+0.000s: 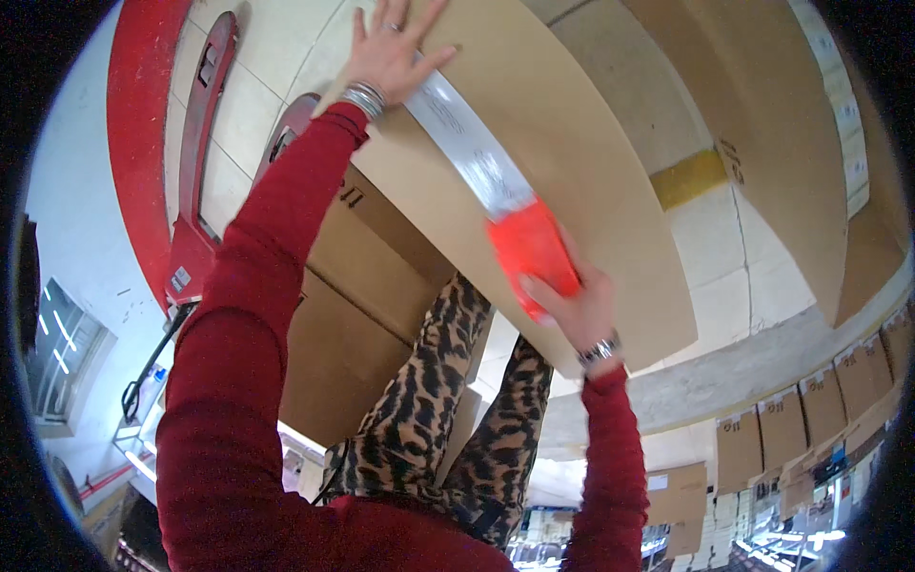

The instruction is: The person uses a handheld tape dispenser to seal multiple cardboard boxes in a warehouse. They apply tape across the top seams, fold the flaps, and move between boxes on the floor and a pallet jack.

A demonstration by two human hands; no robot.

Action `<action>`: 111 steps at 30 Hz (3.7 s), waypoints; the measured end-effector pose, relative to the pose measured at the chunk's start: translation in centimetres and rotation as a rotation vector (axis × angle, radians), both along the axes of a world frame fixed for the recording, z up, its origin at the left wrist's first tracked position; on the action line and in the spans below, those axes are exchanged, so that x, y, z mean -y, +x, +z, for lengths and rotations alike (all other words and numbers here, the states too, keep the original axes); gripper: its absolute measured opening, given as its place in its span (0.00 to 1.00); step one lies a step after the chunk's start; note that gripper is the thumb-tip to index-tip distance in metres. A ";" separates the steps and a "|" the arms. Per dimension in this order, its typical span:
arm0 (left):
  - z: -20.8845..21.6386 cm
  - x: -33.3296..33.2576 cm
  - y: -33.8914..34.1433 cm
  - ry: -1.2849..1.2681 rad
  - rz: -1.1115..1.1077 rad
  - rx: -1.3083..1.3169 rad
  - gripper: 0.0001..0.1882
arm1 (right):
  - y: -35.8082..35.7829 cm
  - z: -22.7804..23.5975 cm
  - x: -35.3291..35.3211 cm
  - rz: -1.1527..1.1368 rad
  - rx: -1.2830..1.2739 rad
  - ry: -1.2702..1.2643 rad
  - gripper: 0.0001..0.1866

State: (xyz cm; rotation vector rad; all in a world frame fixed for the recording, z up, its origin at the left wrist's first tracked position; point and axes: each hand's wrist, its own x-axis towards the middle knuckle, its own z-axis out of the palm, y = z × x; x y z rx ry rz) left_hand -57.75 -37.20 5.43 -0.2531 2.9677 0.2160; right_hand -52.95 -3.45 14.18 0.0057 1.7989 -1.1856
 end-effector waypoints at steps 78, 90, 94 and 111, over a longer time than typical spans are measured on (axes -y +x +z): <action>7.4 -54.5 10.2 0.940 0.360 1.857 0.33 | 27.7 7.7 -28.2 -1.425 -0.023 0.031 0.35; 7.7 -53.9 10.5 1.053 0.171 2.027 0.10 | 29.2 8.8 -28.5 -1.411 -0.211 -0.035 0.35; 7.4 -54.4 11.2 0.888 -0.185 1.741 0.08 | 28.5 9.0 -28.7 -1.409 -0.156 -0.001 0.34; -1.1 -60.3 -3.2 0.185 -1.116 0.525 0.13 | 26.7 2.7 -28.8 -1.583 0.154 -0.104 0.31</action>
